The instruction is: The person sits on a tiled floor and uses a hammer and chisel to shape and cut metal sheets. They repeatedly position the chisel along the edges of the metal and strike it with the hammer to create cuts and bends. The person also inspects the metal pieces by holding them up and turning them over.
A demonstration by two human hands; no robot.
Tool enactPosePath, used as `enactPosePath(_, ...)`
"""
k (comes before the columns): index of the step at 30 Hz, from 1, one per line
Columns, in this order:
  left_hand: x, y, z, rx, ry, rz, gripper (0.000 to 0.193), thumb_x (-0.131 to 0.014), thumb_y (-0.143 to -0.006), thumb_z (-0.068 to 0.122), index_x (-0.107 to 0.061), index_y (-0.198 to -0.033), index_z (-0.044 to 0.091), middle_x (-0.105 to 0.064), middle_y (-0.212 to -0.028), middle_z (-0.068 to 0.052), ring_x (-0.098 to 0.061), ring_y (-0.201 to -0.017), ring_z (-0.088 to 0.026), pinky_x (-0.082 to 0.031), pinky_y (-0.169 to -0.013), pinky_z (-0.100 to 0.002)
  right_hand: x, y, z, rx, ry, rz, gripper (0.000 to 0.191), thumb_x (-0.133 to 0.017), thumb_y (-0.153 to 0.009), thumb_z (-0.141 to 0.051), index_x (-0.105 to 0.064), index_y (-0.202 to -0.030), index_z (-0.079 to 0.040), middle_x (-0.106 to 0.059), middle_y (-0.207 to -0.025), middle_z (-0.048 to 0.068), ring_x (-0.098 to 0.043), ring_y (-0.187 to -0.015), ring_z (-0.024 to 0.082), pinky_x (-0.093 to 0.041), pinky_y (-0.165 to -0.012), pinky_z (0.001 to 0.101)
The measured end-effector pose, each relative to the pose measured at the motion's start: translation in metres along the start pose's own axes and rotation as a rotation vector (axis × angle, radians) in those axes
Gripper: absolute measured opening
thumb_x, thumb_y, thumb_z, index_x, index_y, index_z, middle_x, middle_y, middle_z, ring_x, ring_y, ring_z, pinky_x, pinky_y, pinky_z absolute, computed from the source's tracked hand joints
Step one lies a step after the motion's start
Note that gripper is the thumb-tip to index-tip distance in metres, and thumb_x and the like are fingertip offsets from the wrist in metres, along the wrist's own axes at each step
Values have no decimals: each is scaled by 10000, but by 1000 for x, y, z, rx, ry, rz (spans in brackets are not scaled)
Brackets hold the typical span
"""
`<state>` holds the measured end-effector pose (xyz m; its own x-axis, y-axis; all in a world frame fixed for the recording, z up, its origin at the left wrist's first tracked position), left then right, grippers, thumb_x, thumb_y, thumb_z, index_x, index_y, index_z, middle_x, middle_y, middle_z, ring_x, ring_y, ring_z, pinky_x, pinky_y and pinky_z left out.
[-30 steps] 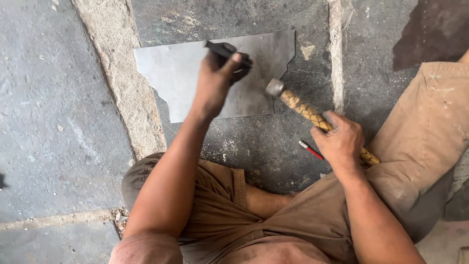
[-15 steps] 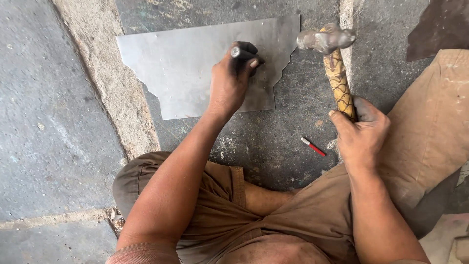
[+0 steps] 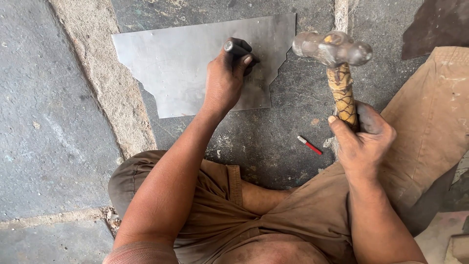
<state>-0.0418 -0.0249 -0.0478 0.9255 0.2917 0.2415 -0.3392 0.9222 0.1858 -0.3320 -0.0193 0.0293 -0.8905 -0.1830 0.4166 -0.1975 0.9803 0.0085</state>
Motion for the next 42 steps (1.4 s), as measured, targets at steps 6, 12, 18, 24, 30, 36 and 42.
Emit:
enactPosePath(6,-2,-4,-2,-11,-165,13,164,-656,-1016,184,-617,-1140,84,-784,-956,-83,-795,-885,-196,-634,-768,-345,5,1,-30,84,-38,37,109,-770,-1006,37,-680,-1043,87,-653,-880,45,-571,-753,72,-452,-708,215)
enactPosePath(12,-13,-2,-1,-149,-370,-3,231,-605,-1035,169,-599,-1242,67,-722,-1131,-194,-757,-988,-341,-622,-853,-440,14,5,-68,290,-185,149,120,-740,-993,-43,-675,-1063,31,-709,-954,110,-654,-690,129,-520,-614,232)
enactPosePath(18,-21,5,7,-200,-493,-25,376,-563,-1016,129,-534,-1380,41,-639,-1291,-253,-712,-1004,-432,-595,-863,-492,7,6,-65,363,304,54,212,-781,-1025,-90,-689,-1172,32,-717,-940,170,-696,-798,230,-554,-740,359)
enactPosePath(24,-12,0,9,-187,-333,24,269,-619,-1001,133,-588,-1244,21,-685,-1174,-242,-695,-989,-454,-559,-846,-514,-6,-1,-40,258,526,-83,477,-819,-988,-162,-656,-1401,13,-732,-1094,212,-720,-952,295,-552,-825,392)
enactPosePath(30,-3,3,3,-146,-223,0,212,-678,-969,144,-586,-1103,8,-718,-1023,-225,-710,-935,-433,-553,-788,-499,-2,17,-14,129,176,-79,460,-774,-1025,-118,-612,-1422,50,-725,-1290,175,-697,-1124,185,-561,-980,311)
enactPosePath(36,0,3,9,-27,-228,-59,197,-647,-997,187,-591,-1088,22,-738,-999,-190,-751,-916,-356,-576,-788,-471,3,19,-15,65,39,-49,464,-761,-1027,-100,-601,-1425,77,-716,-1220,108,-646,-1037,104,-552,-932,252)
enactPosePath(42,-3,3,4,-49,-289,-63,207,-637,-1006,212,-597,-1094,28,-740,-1005,-170,-753,-926,-316,-592,-797,-456,12,27,-28,145,-83,-11,297,-742,-1106,-42,-640,-1351,89,-659,-997,37,-574,-828,57,-494,-773,193)
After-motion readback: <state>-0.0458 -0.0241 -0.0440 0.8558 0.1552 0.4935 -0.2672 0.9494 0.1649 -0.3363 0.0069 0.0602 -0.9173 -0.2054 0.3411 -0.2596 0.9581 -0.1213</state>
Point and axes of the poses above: each hand's wrist, its own y-axis away from the middle knuckle, its own x-axis out of the back of the hand, z = x × y, the point moved 1 cm from there along -y, towards the middle knuckle
